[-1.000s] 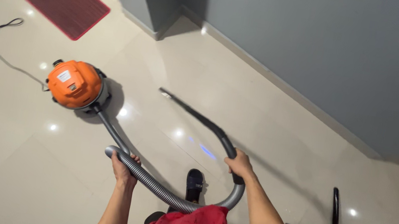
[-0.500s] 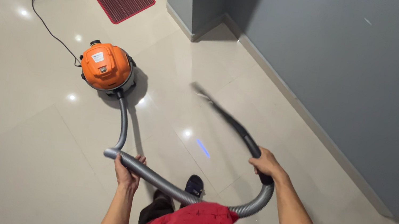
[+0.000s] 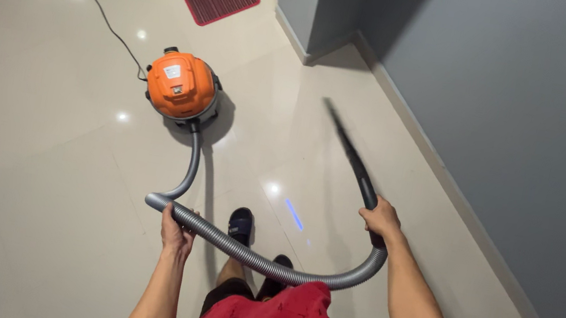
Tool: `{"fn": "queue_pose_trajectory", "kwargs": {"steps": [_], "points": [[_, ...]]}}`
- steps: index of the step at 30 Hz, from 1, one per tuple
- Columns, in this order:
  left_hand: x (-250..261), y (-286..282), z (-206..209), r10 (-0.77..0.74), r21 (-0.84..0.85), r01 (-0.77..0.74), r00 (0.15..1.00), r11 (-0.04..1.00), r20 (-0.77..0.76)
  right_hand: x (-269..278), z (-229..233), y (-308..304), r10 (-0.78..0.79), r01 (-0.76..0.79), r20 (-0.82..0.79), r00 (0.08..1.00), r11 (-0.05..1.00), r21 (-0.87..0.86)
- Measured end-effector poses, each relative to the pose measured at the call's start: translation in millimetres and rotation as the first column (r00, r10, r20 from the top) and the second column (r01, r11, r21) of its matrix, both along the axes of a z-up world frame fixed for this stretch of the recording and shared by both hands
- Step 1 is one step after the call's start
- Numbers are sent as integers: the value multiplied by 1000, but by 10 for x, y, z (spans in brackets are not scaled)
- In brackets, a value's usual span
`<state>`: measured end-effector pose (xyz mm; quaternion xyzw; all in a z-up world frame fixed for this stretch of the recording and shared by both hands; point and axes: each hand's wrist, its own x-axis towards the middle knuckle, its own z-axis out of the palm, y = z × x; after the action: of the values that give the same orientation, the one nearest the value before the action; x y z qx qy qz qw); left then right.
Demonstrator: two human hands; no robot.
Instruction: The person vacuums the floor by moving a vacuum hose nozzle across the surface and along the edges of the walls.
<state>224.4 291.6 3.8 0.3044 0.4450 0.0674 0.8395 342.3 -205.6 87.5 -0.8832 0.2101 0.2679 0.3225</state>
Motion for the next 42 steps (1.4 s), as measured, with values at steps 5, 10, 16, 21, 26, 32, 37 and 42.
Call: {"fn": "queue_pose_trajectory", "kwargs": {"steps": [5, 10, 16, 21, 26, 32, 37, 42], "points": [[153, 191, 26, 15, 35, -13, 998, 999, -66, 344, -34, 168, 144, -147, -37, 989, 986, -84], [378, 311, -3, -17, 20, 17, 1000, 1000, -24, 358, -142, 465, 212, -208, 2, 977, 953, 222], [698, 523, 3, -60, 29, 60, 998, 998, -1, 477, -63, 767, 190, -174, -37, 981, 949, 261], [903, 820, -32, -47, 54, 50, 997, 997, -56, 837, 39, 927, 92, -92, 10, 996, 996, 22], [984, 1000, -10, -108, 87, 114, 991, 990, -74, 1275, -71, 1012, 78, -79, -17, 997, 988, -132], [1235, 986, 44, -292, 63, 305, 942, 950, -166, 1205, -69, 1046, 191, -191, -5, 982, 981, -25], [1541, 881, 185, -467, 93, 521, 820, 849, -332, 1213, -5, 1496, 324, -323, -32, 945, 946, 38], [1751, 1115, 260, -538, 170, 600, 787, 782, -304, 1526, 47, 1830, 202, -203, -37, 979, 979, -28]]}}
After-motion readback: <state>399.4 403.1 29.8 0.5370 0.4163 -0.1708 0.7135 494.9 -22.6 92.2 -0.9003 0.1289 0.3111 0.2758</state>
